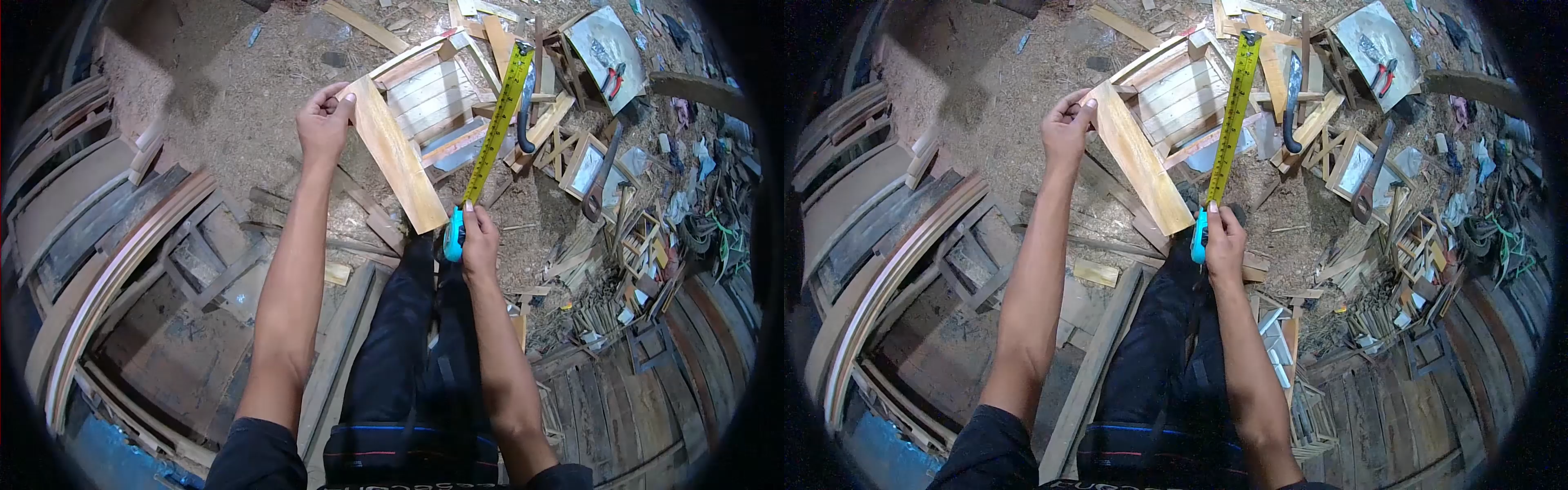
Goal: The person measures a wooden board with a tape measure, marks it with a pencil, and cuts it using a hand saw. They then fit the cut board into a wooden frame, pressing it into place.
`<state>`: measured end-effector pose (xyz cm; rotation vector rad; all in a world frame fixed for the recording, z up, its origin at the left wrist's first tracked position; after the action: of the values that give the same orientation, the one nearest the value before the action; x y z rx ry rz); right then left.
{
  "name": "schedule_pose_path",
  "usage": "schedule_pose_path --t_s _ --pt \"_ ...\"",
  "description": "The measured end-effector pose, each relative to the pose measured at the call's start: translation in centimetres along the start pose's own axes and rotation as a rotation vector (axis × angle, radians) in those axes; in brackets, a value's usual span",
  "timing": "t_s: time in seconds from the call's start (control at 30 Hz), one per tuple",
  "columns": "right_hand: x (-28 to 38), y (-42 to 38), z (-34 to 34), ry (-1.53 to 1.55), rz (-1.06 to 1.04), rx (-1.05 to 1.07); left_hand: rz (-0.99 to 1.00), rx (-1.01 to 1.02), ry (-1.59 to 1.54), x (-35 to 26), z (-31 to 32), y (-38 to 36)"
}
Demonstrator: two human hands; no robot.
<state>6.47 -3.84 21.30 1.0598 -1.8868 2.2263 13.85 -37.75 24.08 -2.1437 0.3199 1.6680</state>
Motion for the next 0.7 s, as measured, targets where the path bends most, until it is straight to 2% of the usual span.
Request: schedule_pose_path --t_s 0.07,0.4,0.67,0.7 --pt "-0.1 0.1 -0.3 -0.016 -0.004 -0.006 0.104 -0.014 0.027 -0.1 -0.1 0.1" --pt "0.1 -0.2 -0.8 -0.026 -0.030 0.015 0.043 -0.128 -0.093 1.1 0.1 -0.3" --pt "-0.8 -1.3 -0.5 -0.029 0.016 0.011 0.129 -0.115 -0.028 1.1 0.2 -0.4" --pt "-1.1 -1.6 -0.3 0.064 0.049 0.008 0.132 -0.116 -0.026 1.0 0.0 -0.4"
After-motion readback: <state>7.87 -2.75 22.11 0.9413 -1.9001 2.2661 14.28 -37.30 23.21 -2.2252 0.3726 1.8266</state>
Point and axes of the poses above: each hand's wrist, its own y-axis towards the middle knuckle, its own z-axis out of the palm, x = y × z, the point moved 8 cm from there along y, towards the middle knuckle, and after that the axes turned 10 degrees about z, right-handed, at the moved point
